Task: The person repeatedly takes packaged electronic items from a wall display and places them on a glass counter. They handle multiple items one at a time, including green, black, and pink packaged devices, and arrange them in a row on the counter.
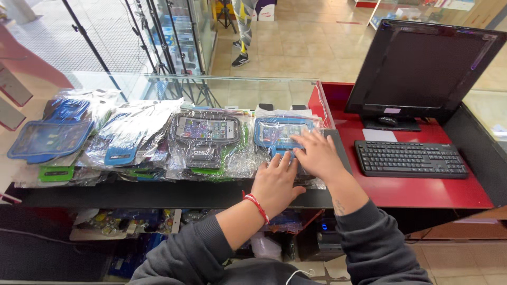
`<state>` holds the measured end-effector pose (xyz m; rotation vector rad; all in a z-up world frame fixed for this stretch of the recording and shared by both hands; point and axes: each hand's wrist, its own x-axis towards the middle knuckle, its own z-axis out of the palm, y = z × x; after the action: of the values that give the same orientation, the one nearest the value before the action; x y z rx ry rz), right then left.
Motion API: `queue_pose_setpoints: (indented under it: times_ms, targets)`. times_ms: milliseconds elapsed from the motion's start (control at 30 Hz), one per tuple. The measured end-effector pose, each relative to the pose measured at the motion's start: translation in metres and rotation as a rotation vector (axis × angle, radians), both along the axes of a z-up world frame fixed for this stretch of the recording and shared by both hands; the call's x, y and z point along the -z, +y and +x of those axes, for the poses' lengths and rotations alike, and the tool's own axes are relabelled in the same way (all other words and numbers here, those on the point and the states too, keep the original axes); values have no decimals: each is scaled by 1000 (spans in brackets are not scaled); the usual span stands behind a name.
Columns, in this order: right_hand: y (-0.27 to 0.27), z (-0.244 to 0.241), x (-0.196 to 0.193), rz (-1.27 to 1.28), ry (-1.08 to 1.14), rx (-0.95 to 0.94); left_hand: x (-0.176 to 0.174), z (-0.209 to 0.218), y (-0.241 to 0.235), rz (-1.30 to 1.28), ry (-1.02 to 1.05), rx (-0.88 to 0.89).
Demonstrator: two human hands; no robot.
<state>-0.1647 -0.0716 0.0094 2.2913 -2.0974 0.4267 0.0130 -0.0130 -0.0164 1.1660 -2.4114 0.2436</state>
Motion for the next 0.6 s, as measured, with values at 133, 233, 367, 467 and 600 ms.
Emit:
queue_pose_setpoints:
  times_ms: [133, 233, 367, 467, 600]
  targets:
    - [0, -1, -2, 177, 26, 13, 1, -5, 0, 14, -10, -35]
    - [4, -3, -3, 164, 39, -19, -5, -6, 5, 43, -14, -57]
    - [11, -5, -5, 115, 31, -71, -8, -7, 11, 50, 33, -48]
    - [22, -5, -3, 33, -21, -130, -5, -7, 15, -15, 110, -17]
    - [47, 3, -7, -197, -120, -280, 10, 4, 17, -185, 195, -11]
